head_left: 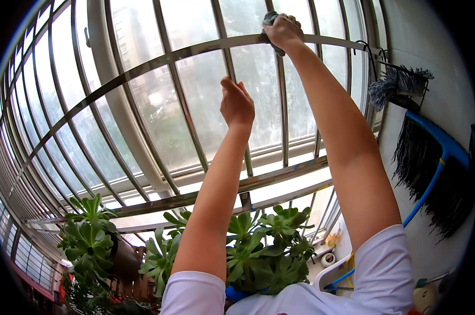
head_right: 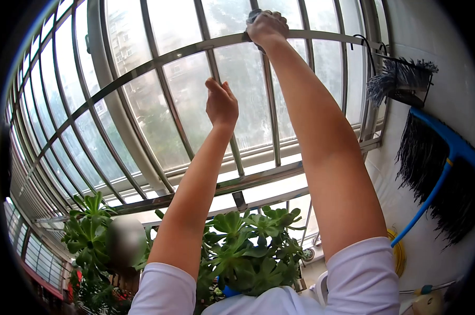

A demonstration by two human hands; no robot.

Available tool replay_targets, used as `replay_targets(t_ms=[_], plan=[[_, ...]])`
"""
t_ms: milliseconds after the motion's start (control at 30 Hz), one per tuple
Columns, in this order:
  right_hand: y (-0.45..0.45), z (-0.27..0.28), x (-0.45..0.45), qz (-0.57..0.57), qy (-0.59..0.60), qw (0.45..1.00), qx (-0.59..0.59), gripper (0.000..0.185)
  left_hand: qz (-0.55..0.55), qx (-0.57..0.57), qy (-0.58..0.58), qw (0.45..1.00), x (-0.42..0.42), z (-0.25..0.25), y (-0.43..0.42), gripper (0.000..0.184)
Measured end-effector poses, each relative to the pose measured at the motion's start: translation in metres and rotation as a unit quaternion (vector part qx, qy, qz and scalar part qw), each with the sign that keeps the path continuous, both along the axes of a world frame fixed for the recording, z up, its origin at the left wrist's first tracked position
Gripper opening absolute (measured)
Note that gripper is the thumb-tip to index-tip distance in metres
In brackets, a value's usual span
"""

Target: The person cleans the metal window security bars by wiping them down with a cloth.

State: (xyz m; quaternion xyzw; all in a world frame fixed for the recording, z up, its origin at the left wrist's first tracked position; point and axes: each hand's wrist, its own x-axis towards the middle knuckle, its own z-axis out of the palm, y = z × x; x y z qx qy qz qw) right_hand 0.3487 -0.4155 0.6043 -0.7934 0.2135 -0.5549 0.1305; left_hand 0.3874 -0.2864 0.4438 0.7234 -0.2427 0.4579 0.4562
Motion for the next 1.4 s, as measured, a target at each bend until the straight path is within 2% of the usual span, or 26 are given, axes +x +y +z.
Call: replay_targets(t_ms=[67, 167, 267, 300, 333, 433, 467, 533, 633, 767, 867, 900, 1033, 1167, 1267, 1400], plan=[[-0.004, 0.012, 0.002, 0.028, 0.05, 0.998, 0.025, 0.062, 0.004, -0.017, -0.007, 1.0, 0.003, -0.002, -0.003, 0.023], [-0.011, 0.003, 0.022, -0.028, -0.04, 0.999, -0.019, 0.071, 0.009, -0.017, -0.015, 1.0, 0.004, -0.002, -0.005, 0.023], [-0.016, -0.015, 0.012, 0.041, -0.116, 0.987, -0.103, 0.061, 0.009, -0.012, -0.013, 1.0, 0.004, -0.003, -0.004, 0.023], [-0.022, -0.019, 0.011, 0.047, -0.138, 0.981, -0.124, 0.05, 0.007, -0.011, -0.013, 1.0, 0.005, -0.004, -0.004, 0.023], [-0.029, -0.022, 0.008, 0.044, -0.138, 0.982, -0.124, 0.05, 0.004, -0.021, -0.026, 0.999, 0.006, -0.005, -0.004, 0.024], [-0.05, -0.029, -0.005, -0.053, -0.129, 0.967, -0.214, 0.037, 0.0, -0.024, -0.029, 0.999, 0.007, -0.006, -0.004, 0.025], [-0.07, -0.03, 0.001, -0.102, -0.183, 0.94, -0.27, 0.037, 0.001, -0.015, -0.02, 1.0, 0.008, -0.007, -0.003, 0.025], [-0.089, -0.035, -0.019, -0.168, -0.177, 0.929, -0.278, 0.034, 0.0, -0.012, -0.02, 1.0, 0.008, -0.007, -0.003, 0.025], [-0.113, -0.041, -0.032, -0.124, -0.202, 0.921, -0.309, 0.032, 0.005, -0.011, -0.02, 1.0, 0.009, -0.008, -0.005, 0.026], [-0.122, -0.052, -0.017, 0.02, -0.282, 0.929, -0.238, 0.047, 0.026, -0.044, -0.065, 0.997, 0.013, -0.011, -0.011, 0.027], [-0.139, -0.057, -0.009, -0.009, -0.331, 0.903, -0.274, 0.047, 0.038, -0.062, -0.08, 0.994, 0.016, -0.011, -0.013, 0.027], [-0.145, -0.056, -0.011, -0.027, -0.328, 0.899, -0.288, 0.054, 0.031, -0.067, -0.089, 0.993, 0.017, -0.011, -0.013, 0.027], [-0.199, -0.05, -0.007, -0.061, -0.37, 0.892, -0.253, 0.047, 0.015, -0.067, -0.105, 0.992, 0.019, -0.013, -0.012, 0.026], [-0.235, -0.05, -0.011, -0.064, -0.317, 0.932, -0.164, 0.047, 0.026, -0.07, -0.103, 0.992, 0.018, -0.014, -0.013, 0.025], [-0.24, -0.047, -0.008, -0.094, -0.313, 0.94, -0.097, 0.049, 0.016, -0.069, -0.114, 0.991, 0.019, -0.013, -0.013, 0.024], [-0.226, -0.046, -0.005, -0.127, -0.299, 0.94, -0.105, 0.048, 0.042, -0.072, -0.099, 0.992, 0.017, -0.012, -0.014, 0.025]])
